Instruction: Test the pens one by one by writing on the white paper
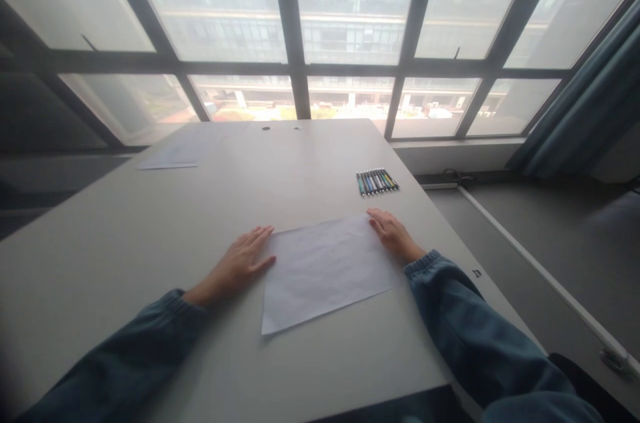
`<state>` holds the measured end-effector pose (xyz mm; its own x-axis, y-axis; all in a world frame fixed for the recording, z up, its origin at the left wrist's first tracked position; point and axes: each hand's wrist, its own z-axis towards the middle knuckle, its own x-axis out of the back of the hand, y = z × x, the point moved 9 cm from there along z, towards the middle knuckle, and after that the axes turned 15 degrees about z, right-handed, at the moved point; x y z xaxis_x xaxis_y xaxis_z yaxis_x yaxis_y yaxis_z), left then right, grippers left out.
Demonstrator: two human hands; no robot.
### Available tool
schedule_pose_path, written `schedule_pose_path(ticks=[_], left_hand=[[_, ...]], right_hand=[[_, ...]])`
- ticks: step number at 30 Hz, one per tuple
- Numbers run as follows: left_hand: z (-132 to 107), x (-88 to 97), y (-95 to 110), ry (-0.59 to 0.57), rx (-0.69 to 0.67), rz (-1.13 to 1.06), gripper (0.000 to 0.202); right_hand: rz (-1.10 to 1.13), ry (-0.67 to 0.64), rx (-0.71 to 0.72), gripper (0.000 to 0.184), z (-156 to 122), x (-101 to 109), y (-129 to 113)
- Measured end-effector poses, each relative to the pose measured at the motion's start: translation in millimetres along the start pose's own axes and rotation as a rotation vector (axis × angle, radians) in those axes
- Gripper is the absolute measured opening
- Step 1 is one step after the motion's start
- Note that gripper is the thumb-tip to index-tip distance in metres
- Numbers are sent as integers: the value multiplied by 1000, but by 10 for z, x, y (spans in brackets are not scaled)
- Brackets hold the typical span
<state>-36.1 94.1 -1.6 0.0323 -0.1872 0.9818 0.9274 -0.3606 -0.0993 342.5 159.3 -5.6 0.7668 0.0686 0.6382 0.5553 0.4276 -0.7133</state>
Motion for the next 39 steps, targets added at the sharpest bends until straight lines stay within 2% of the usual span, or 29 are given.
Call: schedule_pose_path(ticks=[7, 11, 16, 18, 21, 23, 26, 28, 30, 35, 39], left_hand=[[107, 166, -57, 89, -4, -94, 56], [135, 261, 13, 155, -45, -126, 53], [116, 194, 115, 93, -110, -62, 57], [104, 166, 138, 84, -133, -36, 58], [105, 137, 143, 78, -133, -18, 61], [121, 120, 139, 69, -121, -12, 61], [162, 91, 144, 44, -111, -3, 62], [192, 81, 150, 38, -108, -2, 61], [216, 82, 157, 43, -109, -4, 61], [236, 83, 157, 51, -124, 4, 60], [238, 84, 142, 55, -129, 0, 61]], right_hand=[[39, 24, -11, 53, 25, 24, 42], [39, 41, 13, 48, 15, 29, -13], [99, 146, -50, 44, 55, 97, -24], [102, 219, -59, 45, 119, 181, 3], [27, 432, -63, 43, 250, 471, 83], [-60, 501, -140, 44, 392, 653, 196], [-179, 431, -338, 56, 698, 826, 408], [-194, 351, -515, 75, 884, 890, 572], [-179, 276, -629, 93, 1060, 900, 667], [-127, 120, -806, 131, 1378, 680, 763], [-164, 78, -914, 145, 1506, 437, 790]])
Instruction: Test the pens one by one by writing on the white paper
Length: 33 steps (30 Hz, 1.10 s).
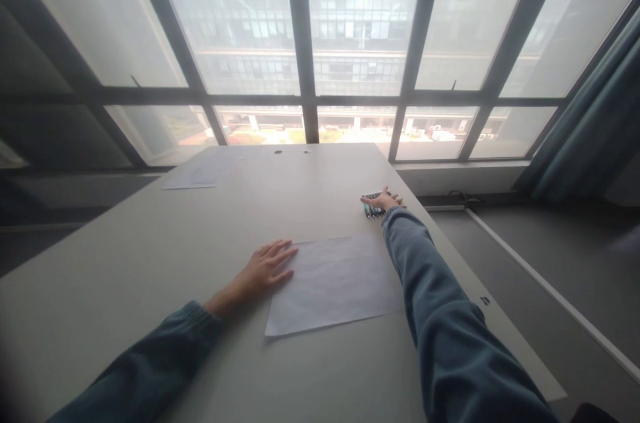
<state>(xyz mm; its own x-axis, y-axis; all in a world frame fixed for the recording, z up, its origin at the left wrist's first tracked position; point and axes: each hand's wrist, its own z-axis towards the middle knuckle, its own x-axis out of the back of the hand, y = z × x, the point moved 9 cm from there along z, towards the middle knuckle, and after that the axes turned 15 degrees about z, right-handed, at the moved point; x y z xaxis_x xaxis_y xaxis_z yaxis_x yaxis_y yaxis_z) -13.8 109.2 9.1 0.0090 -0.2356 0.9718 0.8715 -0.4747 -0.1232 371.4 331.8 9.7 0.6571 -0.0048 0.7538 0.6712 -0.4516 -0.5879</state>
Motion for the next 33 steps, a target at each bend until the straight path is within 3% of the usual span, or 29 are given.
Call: schedule_pose_path(ticks=[4, 8, 12, 17, 22, 24, 26, 28, 30, 33], left_hand=[[1, 2, -6, -11, 10, -25, 60], [-14, 30, 5, -8, 21, -57, 60], [-32, 50, 22, -2, 25, -73, 60], [-53, 57, 54, -6, 25, -102, 59], [-95, 83, 58, 34, 50, -175, 64], [-74, 147, 5, 96, 97, -232, 66], [-23, 289, -102, 215, 173, -348, 67], [36, 456, -254, 337, 270, -581, 72], [91, 564, -386, 376, 359, -898, 82], [85, 836, -429, 416, 304, -1173, 85]], right_hand=[[-42, 67, -47, 145, 29, -59, -63], [-24, 162, 47, 114, 35, 63, -152], [-66, 181, 0, 93, 6, 113, -76], [-64, 169, 72, 68, -175, 67, -33], [-46, 183, 166, 63, -473, 69, -108], [25, 150, 284, 57, -694, -26, -328], [233, 60, 500, 49, -1062, -232, -694], [475, -79, 699, 47, -1560, -536, -1087], [661, -196, 895, 43, -2135, -866, -1465], [902, -378, 1109, 38, -2925, -1374, -1901]])
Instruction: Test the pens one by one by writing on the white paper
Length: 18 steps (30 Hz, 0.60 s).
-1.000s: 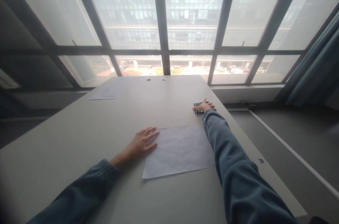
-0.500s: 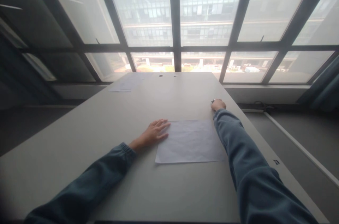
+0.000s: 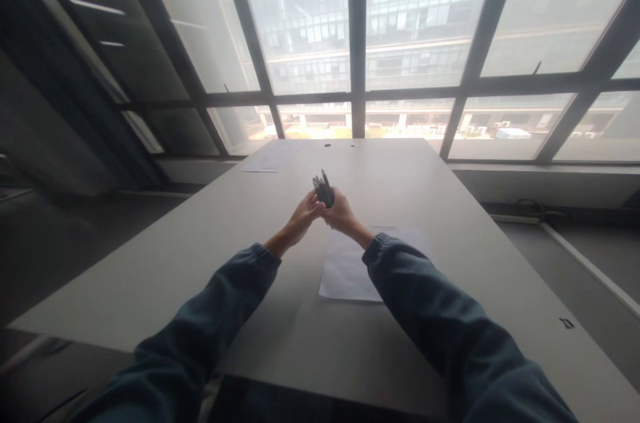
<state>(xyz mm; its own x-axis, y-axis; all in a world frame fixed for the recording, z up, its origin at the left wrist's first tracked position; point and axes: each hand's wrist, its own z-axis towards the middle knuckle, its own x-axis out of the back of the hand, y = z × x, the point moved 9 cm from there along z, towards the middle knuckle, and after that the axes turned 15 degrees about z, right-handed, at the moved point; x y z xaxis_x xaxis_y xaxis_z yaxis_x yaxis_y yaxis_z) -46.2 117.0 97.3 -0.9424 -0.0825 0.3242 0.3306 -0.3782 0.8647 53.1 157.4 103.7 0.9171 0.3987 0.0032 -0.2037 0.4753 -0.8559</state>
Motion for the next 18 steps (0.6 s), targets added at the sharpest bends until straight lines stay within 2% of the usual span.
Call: schedule_pose_path(ticks=[1, 3, 5, 8, 13, 18], left_hand=[[-25, 106, 66, 40, -3, -14, 82], [-134, 370, 129, 153, 15, 28, 68], [-287, 627, 95, 243, 65, 101, 51], [-495, 915, -30, 298, 100, 180, 39], [-693, 1127, -214, 313, 32, 295, 26], [-790, 1174, -374, 338, 47, 263, 34]], right_hand=[[56, -20, 39, 37, -21, -272, -16], [151, 18, 82, 41, -61, -656, 3], [208, -25, 47, 46, -92, -1006, 105], [275, -89, 6, 45, -140, -1365, 260], [406, -156, -28, 44, -234, -1660, 480], [389, -189, -5, 36, -265, -1762, 534]])
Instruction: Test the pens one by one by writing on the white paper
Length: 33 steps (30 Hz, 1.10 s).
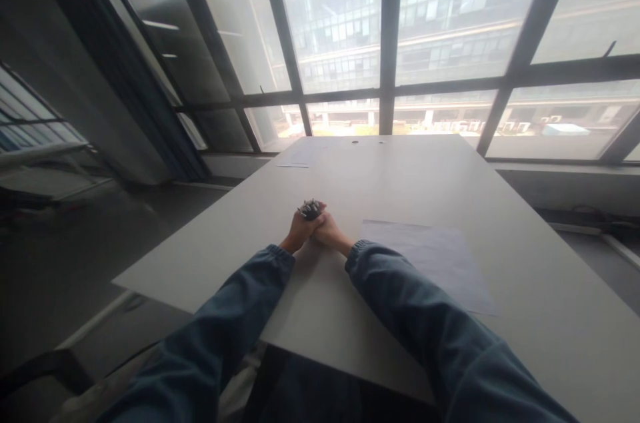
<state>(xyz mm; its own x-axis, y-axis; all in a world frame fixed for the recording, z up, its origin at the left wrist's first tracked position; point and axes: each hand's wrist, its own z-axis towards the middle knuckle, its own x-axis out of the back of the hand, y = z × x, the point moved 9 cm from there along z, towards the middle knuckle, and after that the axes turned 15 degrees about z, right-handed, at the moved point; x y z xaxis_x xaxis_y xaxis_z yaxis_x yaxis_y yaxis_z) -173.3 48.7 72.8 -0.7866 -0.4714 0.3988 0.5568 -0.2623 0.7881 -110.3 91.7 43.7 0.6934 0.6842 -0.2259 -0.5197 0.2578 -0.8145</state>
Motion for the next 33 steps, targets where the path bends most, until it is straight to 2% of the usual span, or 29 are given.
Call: schedule_pose_path(ticks=[6, 11, 13, 16, 18, 19, 21, 24, 26, 29, 33], left_hand=[[40, -3, -109, 6, 88, -32, 32], [42, -43, -195, -3, 156, -48, 30], [60, 1, -167, 39, 140, -15, 23], [101, 152, -145, 183, 152, -27, 19], [131, 243, -166, 266, 191, -97, 22], [154, 262, -176, 274, 209, -126, 27], [223, 241, -192, 201, 243, -89, 37], [324, 155, -295, -36, 348, 276, 38], [386, 126, -389, -143, 401, 408, 32], [475, 61, -510, -254, 438, 589, 17], [548, -94, -584, -312, 456, 851, 30]], right_hand=[[-2, -6, -56, 27, 36, 7, 65], [-115, -5, -140, 25, 12, 39, 146], [-188, -6, -190, 31, 18, 31, 136], [-374, -13, -267, 51, 3, -11, 33], [-556, -28, -298, 71, -67, -54, -112], [-639, -63, -322, 73, -131, -94, -188], [-768, -111, -353, 71, -306, -139, -385], [-867, -207, -312, 66, -620, -165, -775], [-886, -299, -321, 66, -848, -115, -987], [-924, -335, -402, 67, -1145, 171, -1207], [-1056, -237, -481, 70, -1443, 780, -1372]])
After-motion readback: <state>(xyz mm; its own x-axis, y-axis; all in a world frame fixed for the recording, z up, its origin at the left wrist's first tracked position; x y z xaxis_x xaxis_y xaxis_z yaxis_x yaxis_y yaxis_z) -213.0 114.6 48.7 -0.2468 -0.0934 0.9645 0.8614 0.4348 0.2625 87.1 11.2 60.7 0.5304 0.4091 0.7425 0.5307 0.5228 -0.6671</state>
